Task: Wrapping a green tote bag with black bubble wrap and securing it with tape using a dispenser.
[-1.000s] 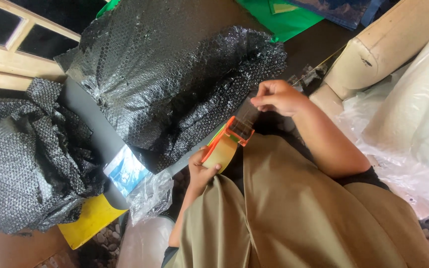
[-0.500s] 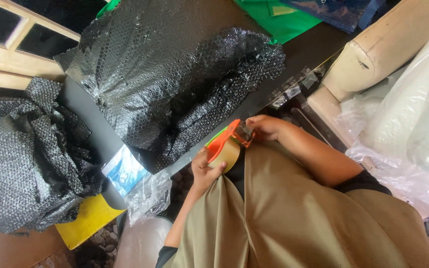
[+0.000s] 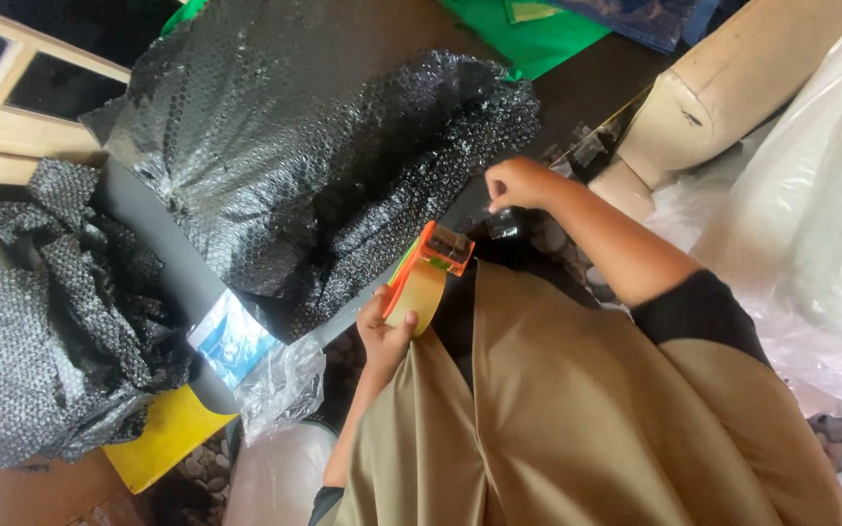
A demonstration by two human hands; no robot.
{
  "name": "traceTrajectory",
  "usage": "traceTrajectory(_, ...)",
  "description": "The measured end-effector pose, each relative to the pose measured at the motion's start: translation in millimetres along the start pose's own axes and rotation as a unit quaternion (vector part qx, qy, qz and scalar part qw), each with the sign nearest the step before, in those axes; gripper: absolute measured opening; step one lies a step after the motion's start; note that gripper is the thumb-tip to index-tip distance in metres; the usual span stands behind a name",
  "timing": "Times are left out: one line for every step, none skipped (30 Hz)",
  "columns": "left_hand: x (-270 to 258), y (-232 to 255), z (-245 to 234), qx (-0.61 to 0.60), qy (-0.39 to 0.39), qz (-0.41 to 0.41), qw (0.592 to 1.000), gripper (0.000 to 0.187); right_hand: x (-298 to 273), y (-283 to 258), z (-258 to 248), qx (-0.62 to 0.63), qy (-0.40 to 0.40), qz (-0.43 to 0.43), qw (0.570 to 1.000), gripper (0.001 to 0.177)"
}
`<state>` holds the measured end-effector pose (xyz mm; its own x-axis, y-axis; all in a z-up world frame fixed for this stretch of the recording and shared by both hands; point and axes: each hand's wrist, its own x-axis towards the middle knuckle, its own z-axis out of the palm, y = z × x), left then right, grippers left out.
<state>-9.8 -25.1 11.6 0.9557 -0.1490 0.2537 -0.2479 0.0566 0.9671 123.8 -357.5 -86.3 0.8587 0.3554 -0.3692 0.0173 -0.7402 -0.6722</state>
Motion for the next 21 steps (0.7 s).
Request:
traceTrajectory(-1.4,-0.2,1.3,0.001,0.002,-0.003,1.0,0.042,5.8,0.4,1.0,0.001,-0.003,0.0,1.0,0.023)
traceTrajectory(-2.6,-0.3,2.2,0.008,0.006,0.002,1.0,0.044,11.8,0.4,2.1,-0.026,-0.027,-0.007,0.999,0.022)
traceTrajectory(-2.5,-0.5,3.1,0.015,0.011,0.008,1.0,0.045,20.2,-0.4,1.4,-0.055,-0.05,-0.015,0.997,0.022)
traceTrajectory(-4.0,-0.2,2.9,0.017,0.015,0.007,1.0,0.045,27.1,3.4,6.1,-0.056,-0.053,-0.018,0.997,0.022)
traceTrajectory(-6.9,0.5,2.7,0.021,0.021,0.001,1.0,0.045,33.4,7.2,12.2,-0.084,-0.075,-0.017,0.993,0.021)
traceTrajectory(-9.7,0.9,2.4,0.024,0.028,-0.006,0.999,0.045,39.9,11.0,18.5,-0.112,-0.097,-0.016,0.989,0.02)
traceTrajectory(-12.8,-0.9,1.4,0.026,0.033,-0.009,0.999,0.045,54.3,32.5,37.9,-0.113,-0.102,-0.019,0.988,0.02)
traceTrajectory(-16.1,-2.8,0.4,0.035,0.041,-0.011,0.998,0.044,68.4,53.9,57.7,-0.152,-0.101,-0.009,0.983,0.023)
traceTrajectory(-19.1,-5.2,0.1,0.044,0.048,-0.013,0.998,0.043,82.4,75.7,76.7,-0.192,-0.098,0.002,0.977,0.025)
traceTrajectory(-21.0,-2.8,3.1,0.045,0.054,-0.015,0.997,0.043,74.6,42.9,59.4,-0.193,-0.103,-0.001,0.976,0.025)
traceTrajectory(-21.3,-1.1,6.3,0.039,0.067,-0.019,0.997,0.043,67.7,10.5,40.5,-0.186,-0.141,0.125,0.964,0.04)
traceTrajectory(-21.6,0.8,9.7,0.033,0.081,-0.022,0.996,0.043,60.5,-22.1,21.6,-0.176,-0.176,0.248,0.936,0.057)
traceTrajectory(-23.4,1.5,9.8,0.034,0.085,-0.023,0.996,0.043,58.1,-20.6,19.1,-0.178,-0.178,0.246,0.936,0.057)
traceTrajectory(-25.2,2.1,10.0,0.04,0.09,-0.035,0.995,0.042,55.6,-19.0,16.4,-0.207,-0.141,0.189,0.95,0.063)
traceTrajectory(-27.2,3.0,10.4,0.046,0.094,-0.048,0.993,0.041,53.0,-17.2,14.1,-0.233,-0.105,0.13,0.958,0.07)
traceTrajectory(-27.7,7.0,14.9,0.046,0.099,-0.049,0.993,0.041,53.2,-4.3,22.2,-0.236,-0.108,0.127,0.957,0.07)
traceTrajectory(-27.0,10.6,18.2,0.051,0.105,-0.056,0.992,0.039,54.1,8.5,30.1,-0.229,-0.064,0.098,0.966,0.082)
traceTrajectory(-26.1,14.3,21.5,0.055,0.111,-0.063,0.99,0.038,55.1,21.0,37.7,-0.221,-0.021,0.069,0.973,0.095)
traceTrajectory(-31.4,7.7,19.3,0.055,0.114,-0.061,0.99,0.038,38.3,-1.4,24.4,-0.223,-0.021,0.067,0.972,0.095)
traceTrajectory(-36.4,1.0,16.9,0.064,0.117,-0.073,0.988,0.038,21.6,-23.7,11.2,-0.129,0.008,0.047,0.991,0.067)
traceTrajectory(-44.5,-5.2,15.0,0.074,0.121,-0.087,0.986,0.039,3.2,-45.7,0.5,-0.032,0.034,0.028,0.999,0.039)
